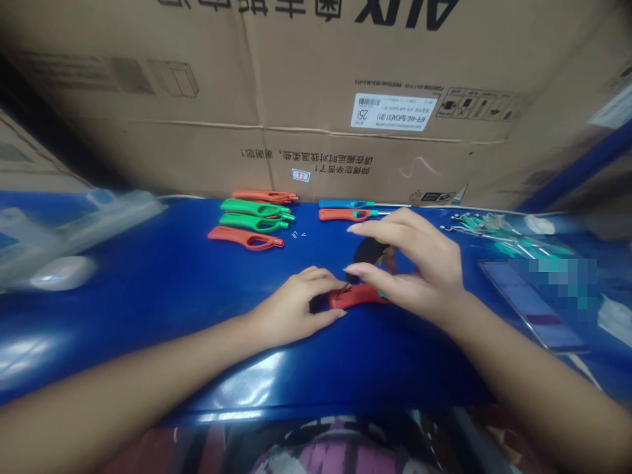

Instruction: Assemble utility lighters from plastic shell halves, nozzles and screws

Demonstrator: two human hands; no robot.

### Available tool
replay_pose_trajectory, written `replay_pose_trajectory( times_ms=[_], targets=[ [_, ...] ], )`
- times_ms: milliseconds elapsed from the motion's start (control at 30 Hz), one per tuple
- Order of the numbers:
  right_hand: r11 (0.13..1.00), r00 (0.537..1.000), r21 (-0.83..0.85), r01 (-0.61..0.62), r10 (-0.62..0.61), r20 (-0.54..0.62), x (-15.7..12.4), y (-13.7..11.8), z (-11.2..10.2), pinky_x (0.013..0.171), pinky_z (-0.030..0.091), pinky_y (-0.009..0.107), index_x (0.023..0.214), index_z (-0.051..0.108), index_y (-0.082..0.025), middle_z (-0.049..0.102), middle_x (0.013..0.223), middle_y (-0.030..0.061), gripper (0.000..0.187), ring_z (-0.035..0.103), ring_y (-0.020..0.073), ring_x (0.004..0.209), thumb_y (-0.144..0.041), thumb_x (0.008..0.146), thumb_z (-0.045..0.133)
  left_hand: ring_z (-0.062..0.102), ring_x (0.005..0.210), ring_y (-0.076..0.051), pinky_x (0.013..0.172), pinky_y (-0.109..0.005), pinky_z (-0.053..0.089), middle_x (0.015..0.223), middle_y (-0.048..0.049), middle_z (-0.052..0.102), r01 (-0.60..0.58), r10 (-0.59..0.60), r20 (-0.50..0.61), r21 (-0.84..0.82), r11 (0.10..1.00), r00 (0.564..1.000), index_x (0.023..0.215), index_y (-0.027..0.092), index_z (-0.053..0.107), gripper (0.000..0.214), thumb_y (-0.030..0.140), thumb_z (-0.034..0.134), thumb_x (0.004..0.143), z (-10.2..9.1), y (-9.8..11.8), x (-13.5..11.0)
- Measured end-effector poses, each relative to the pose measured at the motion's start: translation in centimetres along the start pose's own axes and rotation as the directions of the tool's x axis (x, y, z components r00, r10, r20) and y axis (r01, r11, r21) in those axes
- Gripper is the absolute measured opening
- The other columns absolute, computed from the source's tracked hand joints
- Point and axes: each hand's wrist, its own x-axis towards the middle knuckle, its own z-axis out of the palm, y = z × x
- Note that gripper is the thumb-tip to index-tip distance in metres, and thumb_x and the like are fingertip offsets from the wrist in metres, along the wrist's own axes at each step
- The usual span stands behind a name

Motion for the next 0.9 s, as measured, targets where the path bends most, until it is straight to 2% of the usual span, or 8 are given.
replay_pose_trajectory(
  times_ms=[167,233,367,533,633,700,800,900],
  targets=[
    [0.927,0.956,0.283,-0.248,0.186,0.226,-0.13,-0.05,0.2,0.062,0.058,0.027,0.145,0.046,-0.028,0.06,0.129,0.0084,0.048,0.063,0.0111,0.072,-0.017,0.098,0.049,0.064,0.1,-0.021,0.094,-0.036,0.052,0.105,-0.0075,0.069,0.002,-0.002,-0.009,0.004,1.0,1.0,0.116,0.016,0.069,0.033,0.026,0.074,0.085,0.04,0.11,0.04],
    [0.932,0.965,0.276,-0.237,0.192,0.18,-0.16,0.1,0.34,0.059,0.057,0.026,0.137,0.054,-0.028,0.063,0.123,0.0066,0.043,0.062,0.0112,0.071,-0.02,0.095,0.058,0.064,0.1,-0.021,0.093,-0.036,0.052,0.105,-0.0072,0.069,0.0,0.0,-0.012,0.004,1.0,1.0,0.117,0.016,0.068,0.034,0.025,0.074,0.085,0.08,0.05,0.03],
    [0.995,0.998,0.071,-0.067,0.067,0.0,-0.11,0.32,0.33,0.066,0.058,0.03,0.121,0.066,-0.025,0.067,0.109,0.0061,0.037,0.061,0.0147,0.075,-0.028,0.085,0.073,0.063,0.103,-0.022,0.095,-0.037,0.051,0.108,-0.008,0.069,-0.005,0.004,-0.022,-0.004,1.0,1.0,0.115,0.015,0.069,0.032,0.026,0.074,0.085,0.13,-0.02,0.03],
    [0.926,0.966,0.299,-0.23,0.181,0.184,-0.01,-0.01,-0.02,0.06,0.057,0.028,0.138,0.056,-0.027,0.065,0.118,0.0073,0.039,0.062,0.011,0.07,-0.024,0.099,0.051,0.064,0.102,-0.022,0.094,-0.037,0.052,0.107,-0.0078,0.07,-0.002,0.002,-0.014,-0.001,1.0,1.0,0.116,0.017,0.069,0.033,0.027,0.074,0.085,0.08,0.0,-0.01],
    [0.977,0.994,0.185,-0.106,0.099,0.043,0.06,-0.06,-0.09,0.065,0.057,0.03,0.12,0.069,-0.027,0.069,0.094,0.0036,0.031,0.061,0.0139,0.07,-0.026,0.089,0.07,0.063,0.104,-0.022,0.095,-0.038,0.051,0.108,-0.0082,0.069,-0.001,0.0,-0.011,-0.004,1.0,1.0,0.114,0.016,0.069,0.031,0.027,0.074,0.085,0.04,0.01,-0.05],
    [0.997,0.999,0.07,-0.038,0.04,-0.024,0.08,-0.09,-0.07,0.069,0.058,0.032,0.116,0.071,-0.025,0.069,0.095,0.005,0.032,0.061,0.0155,0.073,-0.025,0.085,0.074,0.063,0.103,-0.022,0.094,-0.037,0.052,0.106,-0.0081,0.069,0.003,-0.003,-0.011,-0.005,1.0,1.0,0.115,0.015,0.069,0.032,0.026,0.073,0.085,0.01,0.05,-0.03],
    [0.975,0.986,0.167,-0.146,0.131,0.1,0.0,-0.21,-0.02,0.063,0.058,0.029,0.137,0.058,-0.025,0.065,0.119,0.0089,0.041,0.063,0.0138,0.074,-0.023,0.095,0.057,0.063,0.101,-0.022,0.093,-0.037,0.052,0.105,-0.0082,0.069,-0.001,0.001,-0.007,-0.001,1.0,1.0,0.118,0.016,0.068,0.034,0.027,0.073,0.086,-0.04,0.11,0.04],
    [0.947,0.972,0.24,-0.214,0.183,0.146,-0.11,-0.16,0.09,0.058,0.057,0.027,0.136,0.057,-0.027,0.067,0.115,0.0073,0.039,0.062,0.0126,0.071,-0.024,0.097,0.056,0.063,0.102,-0.022,0.094,-0.037,0.052,0.106,-0.0076,0.07,-0.001,0.001,-0.009,-0.006,1.0,1.0,0.118,0.017,0.069,0.034,0.027,0.073,0.085,-0.05,0.1,0.07]
  ],
)
